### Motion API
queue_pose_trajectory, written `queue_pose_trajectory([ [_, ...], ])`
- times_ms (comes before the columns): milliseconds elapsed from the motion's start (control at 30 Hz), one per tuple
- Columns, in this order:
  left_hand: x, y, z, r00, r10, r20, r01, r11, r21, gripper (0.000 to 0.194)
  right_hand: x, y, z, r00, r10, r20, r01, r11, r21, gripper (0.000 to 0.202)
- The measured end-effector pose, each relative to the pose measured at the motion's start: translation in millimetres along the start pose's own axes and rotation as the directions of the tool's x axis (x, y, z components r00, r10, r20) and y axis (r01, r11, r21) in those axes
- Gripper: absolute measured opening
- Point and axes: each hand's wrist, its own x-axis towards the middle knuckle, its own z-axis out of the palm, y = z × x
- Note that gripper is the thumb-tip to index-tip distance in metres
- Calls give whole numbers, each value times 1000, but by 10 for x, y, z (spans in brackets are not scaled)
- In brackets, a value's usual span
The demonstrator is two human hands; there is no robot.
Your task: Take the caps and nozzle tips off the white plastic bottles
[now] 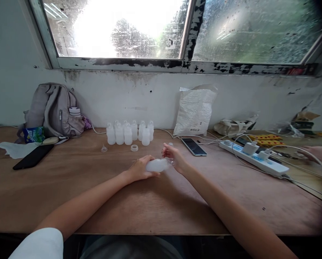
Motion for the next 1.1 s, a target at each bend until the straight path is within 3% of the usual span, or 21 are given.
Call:
queue_pose_trajectory([
  [100, 7, 4, -30, 999, -8, 31, 8, 1000, -11, 50, 28, -51, -36, 999, -2, -50, 15, 966, 258, 26],
  [200, 7, -8, -57, 998, -13, 55, 13, 1000, -9, 47, 30, -71, -76, 998, 1, -67, 20, 948, 318, 24],
  [400, 13, -53, -76, 996, -68, 61, 67, 998, 5, 44, -8, -64, -33, 963, -242, -120, 255, 960, 117, 25],
  [533, 11, -81, -60, 998, -53, 25, 52, 998, 18, 42, -41, -43, 5, 925, -379, -11, 375, 920, -117, 20],
  [667, 6, -118, -26, 999, -41, -11, 41, 998, 38, 46, -72, 6, 18, 895, -425, 131, 445, 848, -288, 26],
  [967, 53, -218, 12, 983, -154, -97, 160, 985, 61, 44, -6, 117, 28, 922, -373, 100, 385, 907, -170, 36],
  [1100, 30, -194, 47, 991, -131, -41, 135, 978, 157, 45, -46, 80, 54, 874, -463, 148, 485, 806, -339, 38],
])
